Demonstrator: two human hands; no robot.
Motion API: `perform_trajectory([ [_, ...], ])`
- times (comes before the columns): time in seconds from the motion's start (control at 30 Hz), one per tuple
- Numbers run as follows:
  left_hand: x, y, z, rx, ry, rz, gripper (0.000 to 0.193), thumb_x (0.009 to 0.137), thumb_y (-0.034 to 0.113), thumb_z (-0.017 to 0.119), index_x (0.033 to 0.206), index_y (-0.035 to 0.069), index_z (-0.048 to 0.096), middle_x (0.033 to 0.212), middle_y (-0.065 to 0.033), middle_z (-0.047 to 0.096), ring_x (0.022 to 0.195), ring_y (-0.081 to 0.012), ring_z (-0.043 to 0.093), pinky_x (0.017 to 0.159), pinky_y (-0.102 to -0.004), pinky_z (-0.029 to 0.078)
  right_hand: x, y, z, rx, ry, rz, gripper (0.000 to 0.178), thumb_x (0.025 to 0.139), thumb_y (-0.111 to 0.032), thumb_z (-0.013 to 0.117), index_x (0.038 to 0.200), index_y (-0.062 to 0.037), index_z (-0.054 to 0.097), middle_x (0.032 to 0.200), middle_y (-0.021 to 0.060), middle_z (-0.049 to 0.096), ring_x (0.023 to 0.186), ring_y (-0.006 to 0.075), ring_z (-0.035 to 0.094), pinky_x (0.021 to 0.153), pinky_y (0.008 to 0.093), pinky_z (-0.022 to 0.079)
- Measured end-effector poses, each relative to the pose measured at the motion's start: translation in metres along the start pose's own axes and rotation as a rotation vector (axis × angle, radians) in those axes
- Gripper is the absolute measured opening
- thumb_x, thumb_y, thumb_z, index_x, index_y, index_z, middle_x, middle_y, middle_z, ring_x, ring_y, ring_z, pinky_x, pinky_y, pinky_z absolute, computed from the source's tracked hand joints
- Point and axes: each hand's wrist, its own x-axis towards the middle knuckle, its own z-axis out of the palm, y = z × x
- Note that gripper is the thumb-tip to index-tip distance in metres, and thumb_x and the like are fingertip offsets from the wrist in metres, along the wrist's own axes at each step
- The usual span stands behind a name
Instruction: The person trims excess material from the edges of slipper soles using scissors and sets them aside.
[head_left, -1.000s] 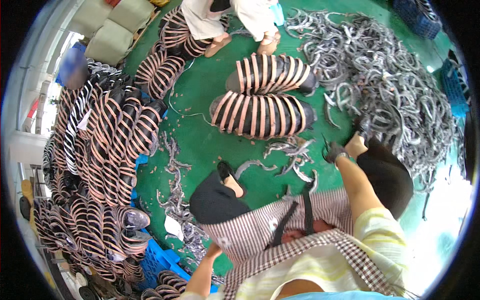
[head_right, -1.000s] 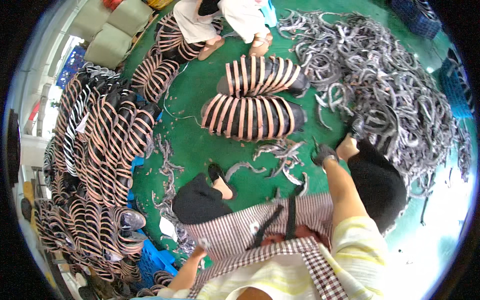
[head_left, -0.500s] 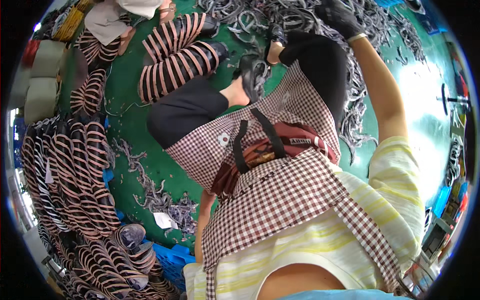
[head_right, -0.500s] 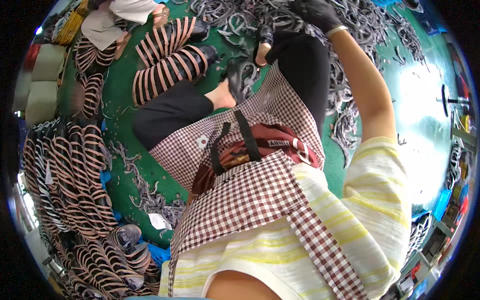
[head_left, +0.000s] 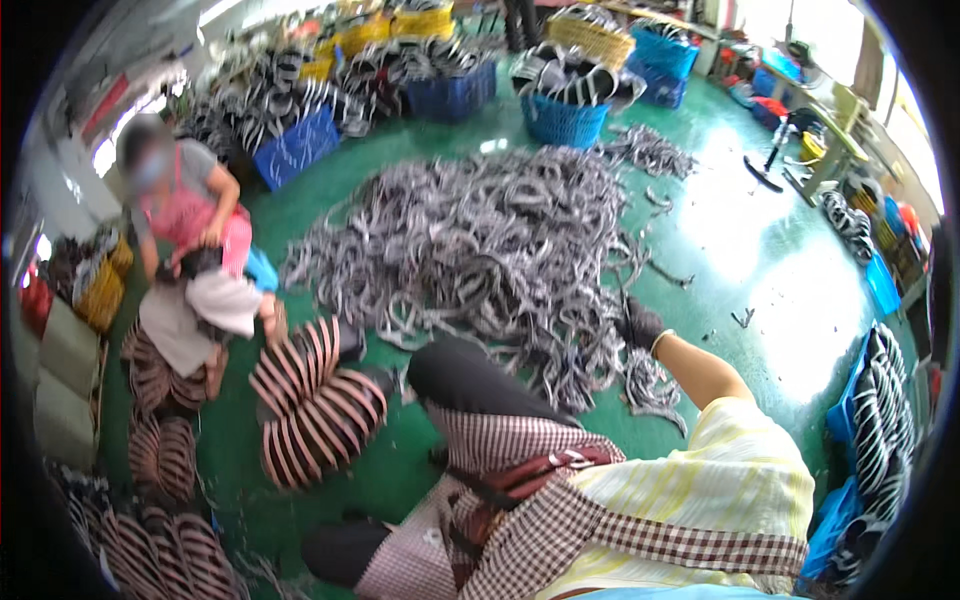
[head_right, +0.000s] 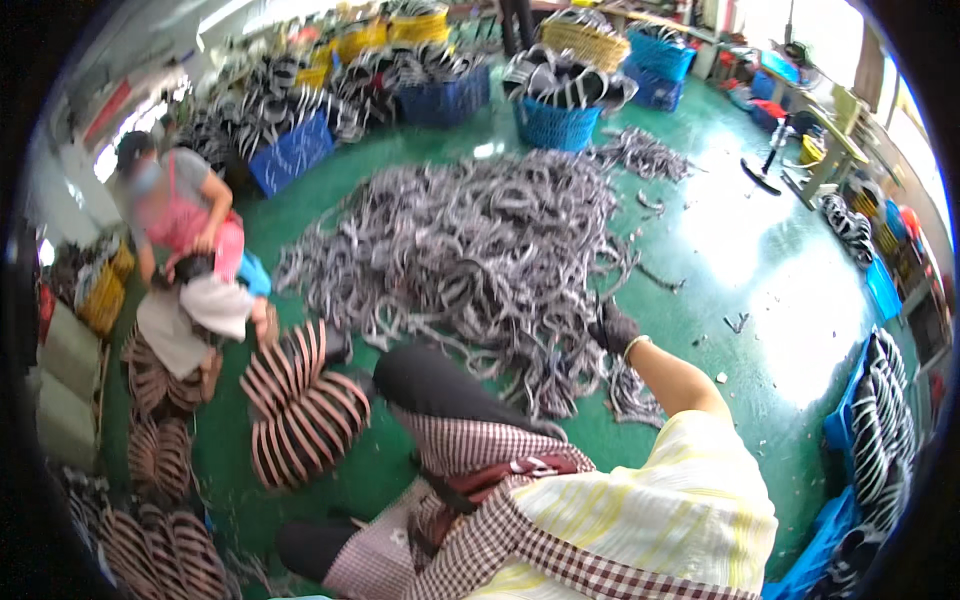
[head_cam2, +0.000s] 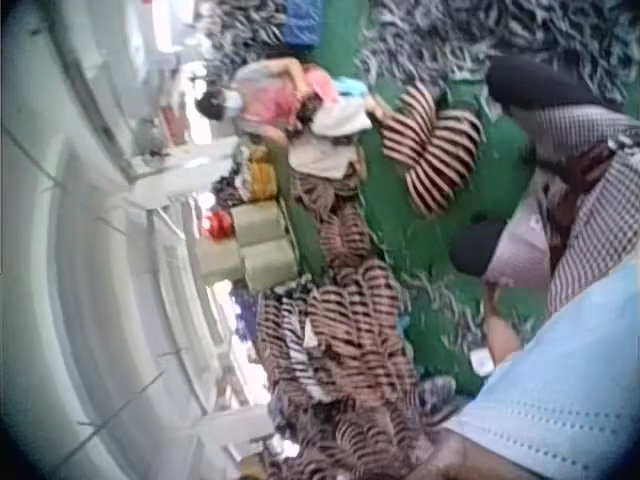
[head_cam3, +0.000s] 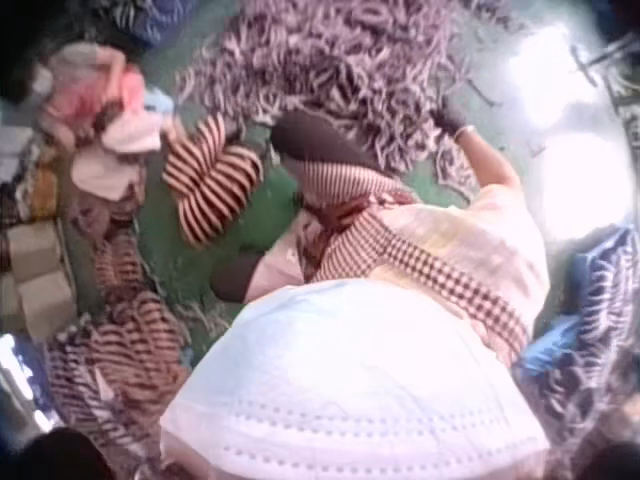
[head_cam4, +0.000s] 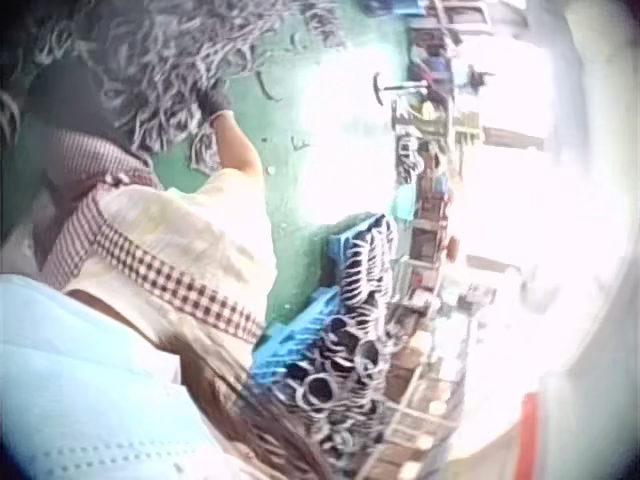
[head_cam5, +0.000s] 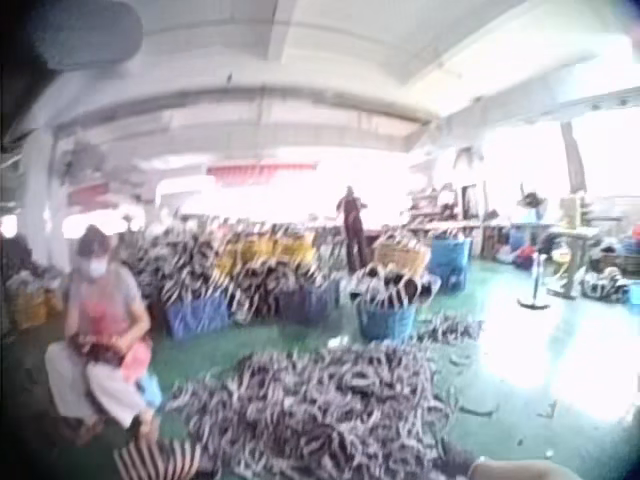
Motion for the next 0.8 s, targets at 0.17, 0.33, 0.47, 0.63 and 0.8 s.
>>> perform_trajectory([
  [0.17,0.085,-0.030,-0.030,-0.028,0.015,0.105,0.037,0.080,0.027,0.055,0.110,0.006,0.054,0.102,-0.0105,0.057,0.083,-0.0249,0.056,0.072,-0.0364,0.047,-0.024,0.010,-0.037,-0.104,0.100,0.033,0.065,0.071,-0.039,0.057,0.124,-0.0083,0.035,0.102,0.0240,0.056,0.093,0.0387,0.055,0.078,0.0448,0.043],
  [0.33,0.002,-0.091,-0.048,-0.027,-0.009,-0.096,0.036,0.080,0.027,0.057,0.110,0.006,0.054,0.101,-0.0089,0.058,0.080,-0.0235,0.056,0.070,-0.0355,0.047,0.014,-0.002,-0.036,-0.326,0.206,-0.270,0.070,0.075,-0.039,0.056,0.127,0.0019,0.032,0.115,0.0246,0.049,0.108,0.0372,0.047,0.092,0.0389,0.037],
  [0.47,-0.135,-0.111,-0.040,0.057,-0.310,-0.487,0.043,0.083,0.030,0.054,0.118,0.005,0.047,0.106,-0.0101,0.056,0.084,-0.0282,0.059,0.070,-0.0394,0.047,-0.005,-0.029,-0.078,-0.077,0.105,-0.173,0.071,0.074,-0.035,0.060,0.132,-0.0098,0.027,0.089,0.0202,0.061,0.068,0.0337,0.061,0.059,0.0432,0.047],
  [0.63,-0.191,-0.056,-0.017,-0.437,-0.153,-0.939,0.043,0.086,0.030,0.051,0.121,0.007,0.043,0.106,-0.0133,0.056,0.086,-0.0282,0.060,0.072,-0.0412,0.048,-0.030,-0.047,-0.094,-0.008,0.165,-0.061,0.060,0.076,-0.027,0.058,0.129,-0.0094,0.034,0.065,0.0081,0.060,0.051,0.0173,0.056,0.044,0.0318,0.044],
  [0.8,-0.128,-0.093,-0.042,-0.222,-0.177,-1.013,0.038,0.085,0.026,0.052,0.117,0.006,0.047,0.103,-0.0123,0.058,0.080,-0.0255,0.062,0.064,-0.0402,0.049,-0.033,-0.042,-0.107,-0.156,0.188,-0.009,0.056,0.076,-0.028,0.059,0.124,-0.0079,0.038,0.065,0.0082,0.059,0.052,0.0183,0.056,0.046,0.0321,0.044],
])
